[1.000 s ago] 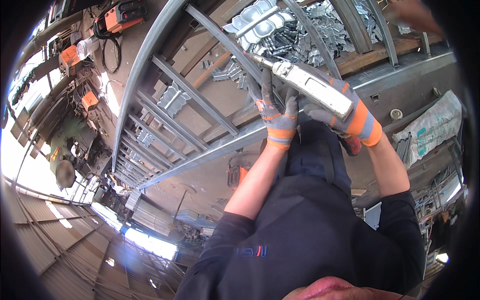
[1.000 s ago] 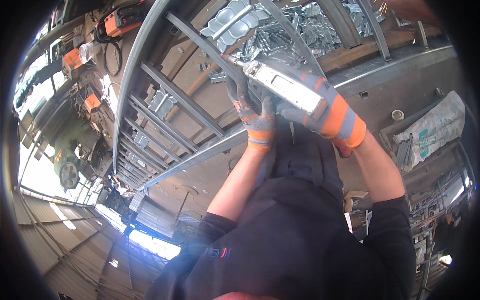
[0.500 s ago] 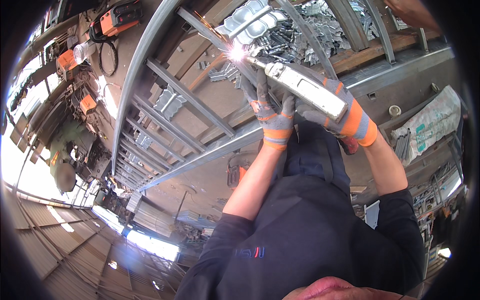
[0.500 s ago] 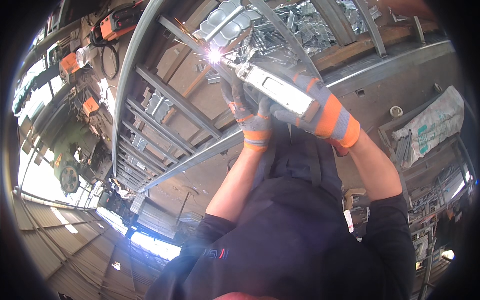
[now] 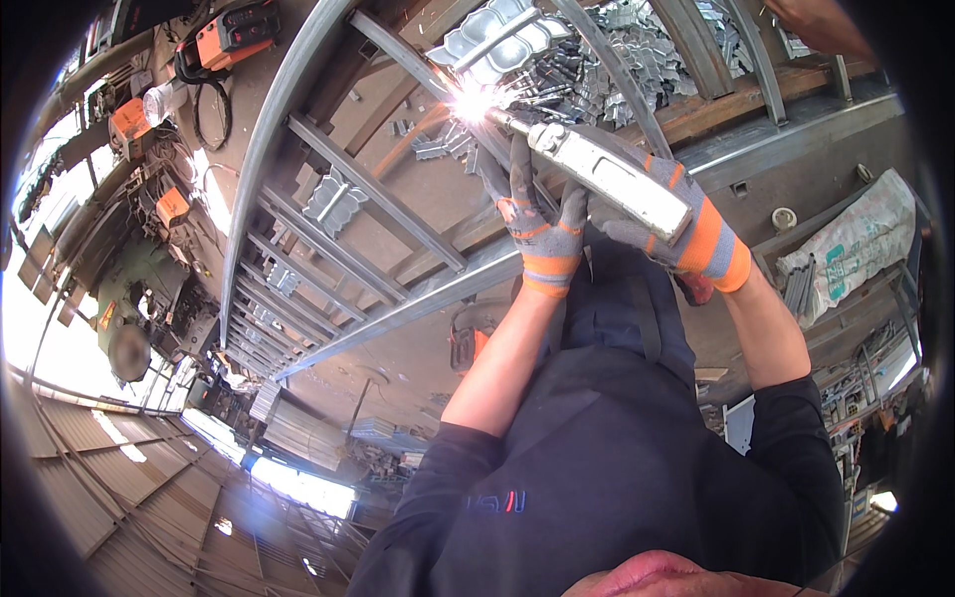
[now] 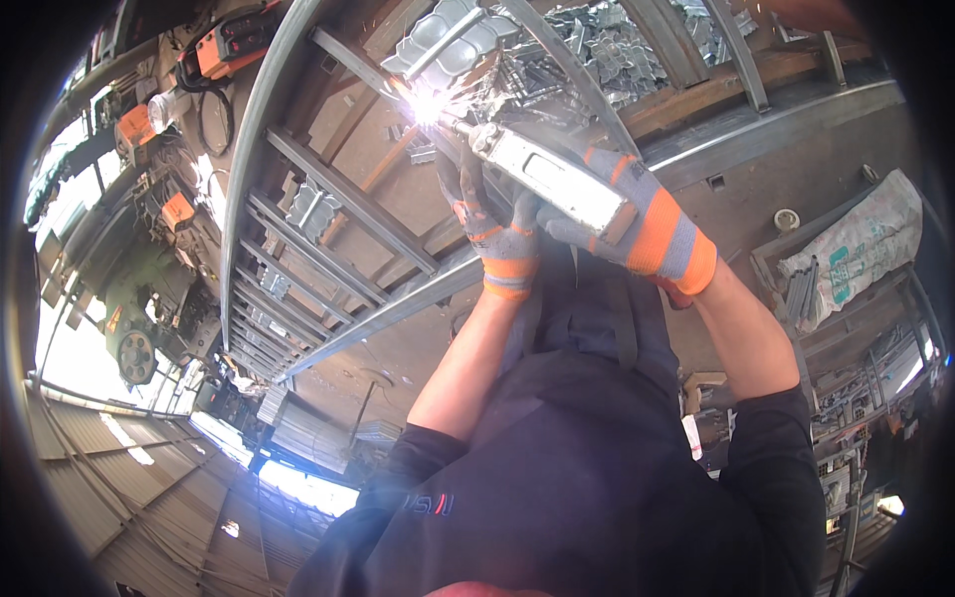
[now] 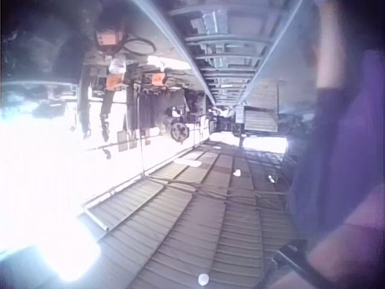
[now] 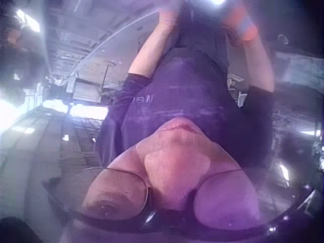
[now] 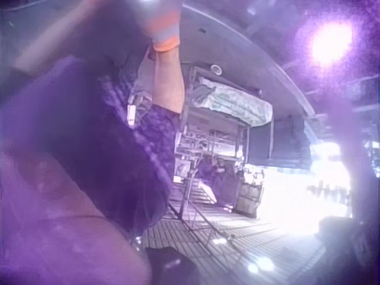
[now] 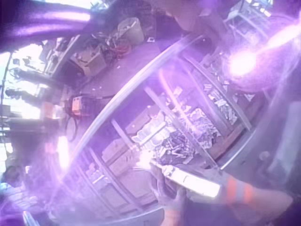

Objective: The person welds a large metal frame using a handheld welding torch, creating bright sparks along the joints. They reposition the frame multiple times to access different sections and continue welding along the edges and crossbars.

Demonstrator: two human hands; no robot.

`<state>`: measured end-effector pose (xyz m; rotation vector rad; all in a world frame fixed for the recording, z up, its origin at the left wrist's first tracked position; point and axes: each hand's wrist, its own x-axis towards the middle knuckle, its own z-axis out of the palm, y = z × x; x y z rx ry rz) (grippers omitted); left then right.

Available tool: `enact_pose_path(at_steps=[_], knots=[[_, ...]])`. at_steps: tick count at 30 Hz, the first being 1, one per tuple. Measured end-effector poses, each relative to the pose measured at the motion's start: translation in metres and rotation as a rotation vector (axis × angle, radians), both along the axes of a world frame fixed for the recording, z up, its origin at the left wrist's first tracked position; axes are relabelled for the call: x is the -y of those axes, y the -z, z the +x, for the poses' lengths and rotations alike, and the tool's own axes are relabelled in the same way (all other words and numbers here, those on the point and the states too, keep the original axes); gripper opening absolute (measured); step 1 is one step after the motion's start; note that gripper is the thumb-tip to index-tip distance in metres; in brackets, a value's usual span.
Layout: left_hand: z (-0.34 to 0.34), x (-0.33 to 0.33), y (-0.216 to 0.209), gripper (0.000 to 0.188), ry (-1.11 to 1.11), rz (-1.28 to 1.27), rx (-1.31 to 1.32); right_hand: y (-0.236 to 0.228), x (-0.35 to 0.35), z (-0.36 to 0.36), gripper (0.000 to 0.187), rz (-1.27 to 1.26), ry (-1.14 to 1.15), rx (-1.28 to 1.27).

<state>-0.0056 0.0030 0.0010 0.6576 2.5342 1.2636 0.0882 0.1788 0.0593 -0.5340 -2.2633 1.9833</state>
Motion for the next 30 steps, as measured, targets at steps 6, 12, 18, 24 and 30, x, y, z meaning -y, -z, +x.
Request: enact_pose_path(at_steps=[6,12,18,24,30], knots=[[0.0,0.0009,0.0009,0.083,0.011,0.017,0.004,-0.0018,-0.0002,-0.0039,0.059,-0.087,0.001,0.004],[-0.0014,0.0006,0.0001,0.085,0.011,0.021,0.004,-0.0013,-0.0005,-0.0047,0.061,-0.108,-0.026,-0.017],[-0.0055,0.0009,-0.0019,0.095,0.045,0.048,0.029,-0.0001,-0.002,-0.004,0.063,0.012,-0.08,-0.009],[-0.006,-0.0013,-0.0019,0.09,0.019,0.065,0.034,-0.0007,-0.0039,-0.0039,0.06,-0.152,-0.077,0.049],[-0.0072,-0.0016,-0.0007,0.093,0.017,0.05,0.018,-0.0032,-0.0072,-0.005,0.06,-0.167,-0.126,0.083]])
